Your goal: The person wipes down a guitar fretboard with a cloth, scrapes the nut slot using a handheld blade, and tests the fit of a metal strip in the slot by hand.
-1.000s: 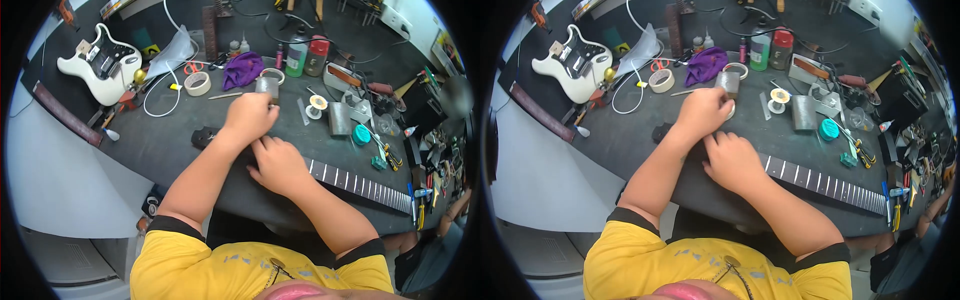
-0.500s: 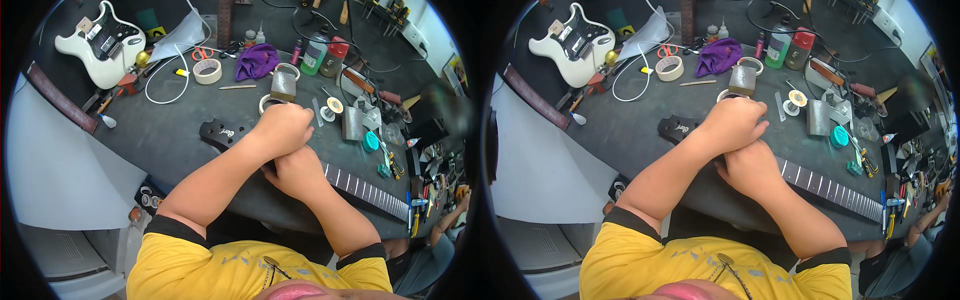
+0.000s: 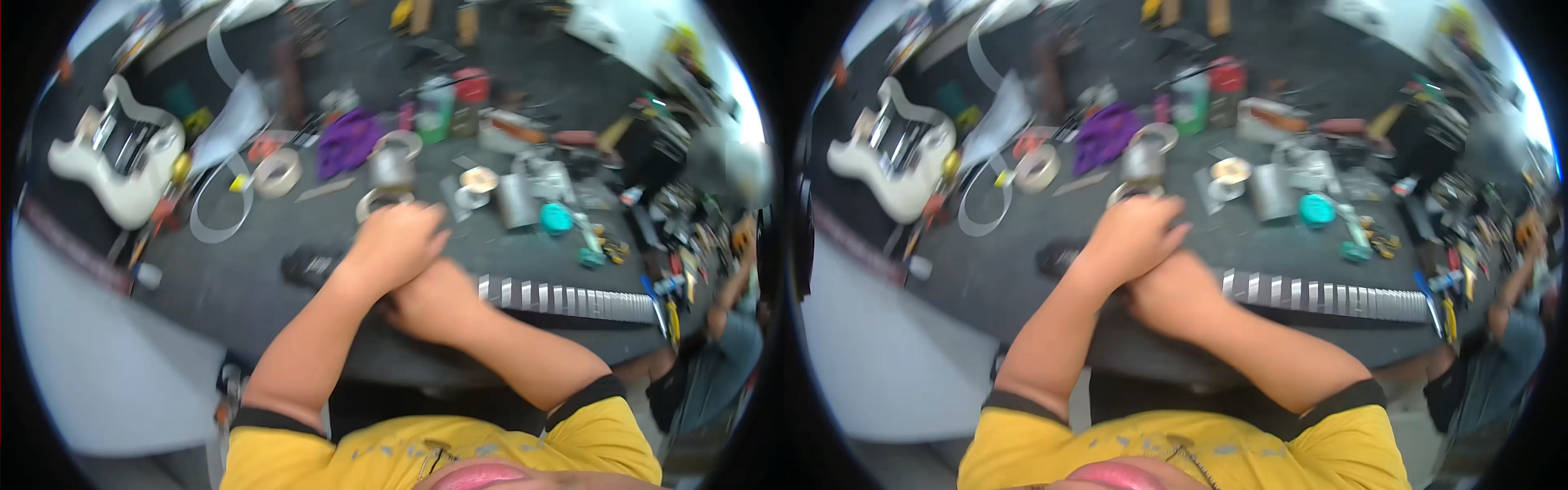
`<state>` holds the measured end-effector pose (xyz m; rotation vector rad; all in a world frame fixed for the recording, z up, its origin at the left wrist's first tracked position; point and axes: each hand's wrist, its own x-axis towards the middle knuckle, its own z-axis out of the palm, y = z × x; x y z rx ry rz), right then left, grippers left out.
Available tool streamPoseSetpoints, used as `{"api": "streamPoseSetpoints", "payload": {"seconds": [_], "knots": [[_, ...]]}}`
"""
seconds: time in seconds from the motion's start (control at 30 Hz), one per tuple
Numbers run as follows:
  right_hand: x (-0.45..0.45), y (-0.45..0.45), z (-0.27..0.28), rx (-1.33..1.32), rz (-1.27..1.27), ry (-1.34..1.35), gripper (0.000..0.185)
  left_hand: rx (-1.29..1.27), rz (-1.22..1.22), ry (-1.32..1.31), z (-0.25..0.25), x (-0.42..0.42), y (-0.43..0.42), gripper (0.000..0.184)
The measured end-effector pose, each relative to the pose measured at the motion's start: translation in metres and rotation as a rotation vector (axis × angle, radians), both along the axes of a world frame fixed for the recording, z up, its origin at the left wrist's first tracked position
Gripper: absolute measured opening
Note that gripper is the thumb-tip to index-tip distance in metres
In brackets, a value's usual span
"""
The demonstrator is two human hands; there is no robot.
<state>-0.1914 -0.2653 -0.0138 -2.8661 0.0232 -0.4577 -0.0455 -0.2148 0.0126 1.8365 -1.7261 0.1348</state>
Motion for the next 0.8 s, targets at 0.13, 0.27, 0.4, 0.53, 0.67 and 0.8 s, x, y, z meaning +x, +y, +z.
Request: {"api": "streamPoseSetpoints", "payload": {"seconds": [0.13,0.27,0.4,0.53,0.67,0.8], "knots": [[-0.004,-0.005,-0.012,-0.017,0.028,-0.134,0.033,0.0,-0.022,-0.03,0.006,-0.002,-0.003,0.02],[-0.002,-0.007,-0.022,-0.031,0.025,-0.197,0.039,0.052,-0.028,0.039,0.012,-0.005,-0.003,0.02],[-0.004,-0.007,-0.022,-0.021,0.002,-0.136,0.038,0.091,-0.015,0.05,0.014,-0.007,-0.005,0.021],[-0.004,-0.004,-0.028,-0.029,0.001,-0.182,0.035,0.109,-0.009,0.044,0.014,-0.009,-0.003,0.022],[-0.004,-0.005,-0.028,-0.023,0.001,-0.197,0.03,0.118,-0.004,0.073,0.014,-0.011,-0.005,0.022],[-0.004,0.0,-0.027,-0.039,-0.023,-0.186,0.025,0.104,-0.019,0.02,0.011,-0.005,-0.005,0.022]]}}
